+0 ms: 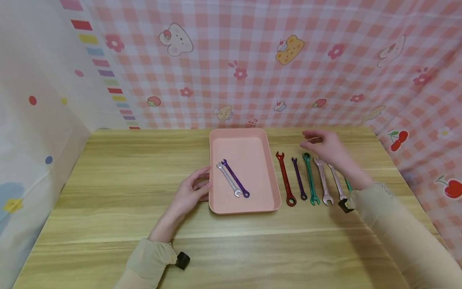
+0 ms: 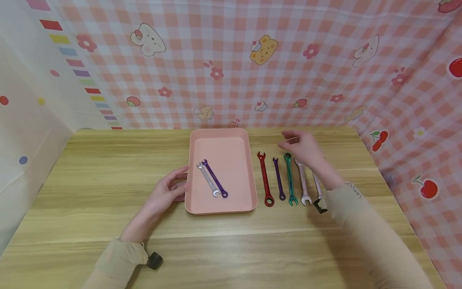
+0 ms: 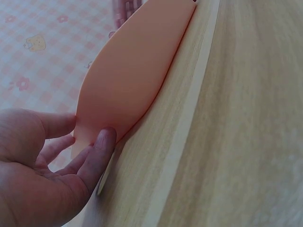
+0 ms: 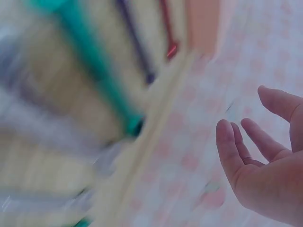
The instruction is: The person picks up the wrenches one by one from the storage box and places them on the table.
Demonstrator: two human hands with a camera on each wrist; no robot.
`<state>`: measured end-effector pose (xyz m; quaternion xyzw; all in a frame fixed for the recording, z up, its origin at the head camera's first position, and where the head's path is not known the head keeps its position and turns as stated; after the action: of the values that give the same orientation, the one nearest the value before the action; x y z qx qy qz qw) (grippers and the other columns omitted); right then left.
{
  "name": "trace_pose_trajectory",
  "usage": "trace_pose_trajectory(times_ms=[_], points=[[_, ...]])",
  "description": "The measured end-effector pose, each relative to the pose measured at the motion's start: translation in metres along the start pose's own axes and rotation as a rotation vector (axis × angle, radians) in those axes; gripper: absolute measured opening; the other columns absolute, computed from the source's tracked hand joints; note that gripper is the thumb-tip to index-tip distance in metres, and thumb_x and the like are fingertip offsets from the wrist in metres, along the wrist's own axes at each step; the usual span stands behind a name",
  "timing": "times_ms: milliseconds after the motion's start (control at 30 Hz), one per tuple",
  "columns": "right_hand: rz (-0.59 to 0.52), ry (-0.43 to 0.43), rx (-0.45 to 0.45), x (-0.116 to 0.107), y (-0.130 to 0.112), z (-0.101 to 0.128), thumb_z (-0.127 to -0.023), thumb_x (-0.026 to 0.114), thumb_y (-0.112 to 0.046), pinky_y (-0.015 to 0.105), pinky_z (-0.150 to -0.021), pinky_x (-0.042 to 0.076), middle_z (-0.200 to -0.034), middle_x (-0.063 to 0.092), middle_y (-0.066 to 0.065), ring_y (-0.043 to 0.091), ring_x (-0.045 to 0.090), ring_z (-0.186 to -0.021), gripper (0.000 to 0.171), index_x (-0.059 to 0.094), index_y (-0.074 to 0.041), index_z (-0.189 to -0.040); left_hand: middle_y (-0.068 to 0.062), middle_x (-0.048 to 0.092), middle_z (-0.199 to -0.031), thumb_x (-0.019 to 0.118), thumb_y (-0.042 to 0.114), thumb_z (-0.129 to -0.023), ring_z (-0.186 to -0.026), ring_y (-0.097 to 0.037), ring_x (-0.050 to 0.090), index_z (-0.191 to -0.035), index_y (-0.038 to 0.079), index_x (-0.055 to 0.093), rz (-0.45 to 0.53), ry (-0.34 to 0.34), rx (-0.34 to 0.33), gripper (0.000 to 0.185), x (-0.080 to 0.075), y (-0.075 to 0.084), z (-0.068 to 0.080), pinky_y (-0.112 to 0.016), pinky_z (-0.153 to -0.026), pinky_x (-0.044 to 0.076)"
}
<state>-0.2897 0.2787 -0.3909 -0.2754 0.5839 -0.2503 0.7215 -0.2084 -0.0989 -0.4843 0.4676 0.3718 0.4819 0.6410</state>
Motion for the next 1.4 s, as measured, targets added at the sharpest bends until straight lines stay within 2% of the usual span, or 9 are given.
trace_pose_trajectory(times_ms=[233, 367, 467, 600, 800, 1033, 1300, 1400], points=[[-0.077, -0.023, -0.137, 0.038, -0.065, -0.011, -0.101, 0.068, -0.016, 0.012, -0.081, 0.052, -0.148, 0.062, 0.023, 0.039, 0.065, -0.129, 0.048, 0.059, 0.001, -0.145, -0.026, 0.044, -0.159, 0.055, -0.001, -0.105, -0.142, -0.044, 0.054, -0.162, 0.007, 0.036, 0.000, -0.002, 0.002, 0.061, 0.000, 0.000, 0.000, -0.032, -0.095, 0.067], [-0.101, -0.070, -0.172, 0.067, -0.094, -0.018, -0.099, 0.071, -0.014, 0.028, -0.091, 0.062, -0.145, 0.064, 0.024, 0.038, 0.066, -0.127, 0.047, 0.062, 0.000, -0.142, -0.027, 0.044, -0.159, 0.055, -0.001, -0.105, -0.141, -0.044, 0.055, -0.162, 0.007, 0.036, -0.002, -0.002, 0.007, 0.061, 0.000, 0.001, 0.000, -0.032, -0.094, 0.067], [-0.091, -0.119, -0.192, 0.088, -0.113, -0.023, -0.097, 0.074, -0.015, 0.043, -0.101, 0.062, -0.144, 0.064, 0.022, 0.036, 0.066, -0.126, 0.048, 0.063, -0.002, -0.142, -0.027, 0.045, -0.158, 0.055, -0.002, -0.105, -0.140, -0.043, 0.056, -0.162, 0.007, 0.036, 0.001, 0.000, 0.008, 0.061, 0.000, 0.001, 0.000, -0.030, -0.093, 0.067], [-0.063, -0.153, -0.231, 0.111, -0.133, -0.030, -0.095, 0.076, -0.012, 0.048, -0.104, 0.062, -0.140, 0.067, 0.023, 0.037, 0.068, -0.123, 0.048, 0.064, 0.000, -0.140, -0.027, 0.045, -0.158, 0.055, -0.003, -0.104, -0.140, -0.042, 0.056, -0.162, 0.007, 0.036, 0.010, 0.003, 0.003, 0.062, 0.000, 0.001, -0.001, -0.028, -0.091, 0.067], [-0.005, -0.173, -0.261, 0.139, -0.143, -0.042, -0.093, 0.078, -0.011, 0.043, -0.102, 0.064, -0.133, 0.072, 0.023, 0.037, 0.072, -0.118, 0.045, 0.067, 0.003, -0.135, -0.026, 0.044, -0.159, 0.055, -0.002, -0.105, -0.141, -0.043, 0.056, -0.163, 0.007, 0.036, 0.006, -0.004, 0.000, 0.062, 0.001, 0.001, 0.000, -0.028, -0.092, 0.067], [0.038, -0.247, -0.182, 0.167, -0.140, -0.047, -0.096, 0.075, -0.011, 0.041, -0.107, 0.062, -0.135, 0.072, 0.016, 0.031, 0.069, -0.122, 0.041, 0.068, -0.002, -0.135, -0.026, 0.044, -0.159, 0.055, -0.002, -0.104, -0.141, -0.043, 0.055, -0.162, 0.007, 0.036, 0.012, -0.002, 0.001, 0.062, 0.001, 0.001, 0.000, -0.029, -0.093, 0.067], [0.149, -0.218, -0.179, 0.182, -0.138, -0.046, -0.095, 0.076, -0.014, 0.040, -0.113, 0.058, -0.135, 0.073, 0.012, 0.025, 0.069, -0.123, 0.042, 0.069, -0.005, -0.136, -0.028, 0.045, -0.158, 0.055, -0.002, -0.104, -0.142, -0.043, 0.054, -0.162, 0.006, 0.037, 0.018, -0.006, 0.008, 0.061, 0.001, 0.002, 0.001, -0.027, -0.092, 0.067], [0.156, -0.212, -0.188, 0.187, -0.137, -0.046, -0.094, 0.077, -0.013, 0.039, -0.115, 0.057, -0.136, 0.073, 0.013, 0.024, 0.068, -0.126, 0.043, 0.069, -0.004, -0.135, -0.027, 0.044, -0.158, 0.055, -0.001, -0.105, -0.143, -0.043, 0.054, -0.162, 0.006, 0.036, 0.012, -0.007, 0.009, 0.061, 0.001, 0.003, 0.001, -0.027, -0.092, 0.067]])
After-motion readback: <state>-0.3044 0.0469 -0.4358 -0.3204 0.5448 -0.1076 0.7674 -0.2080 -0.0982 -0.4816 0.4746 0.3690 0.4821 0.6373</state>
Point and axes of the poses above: each hand's wrist, its own z-axis away from the middle knuckle, its own x-axis out of the palm, y = z × x, the point moved 8 cm from there along -z, towards the middle knuckle
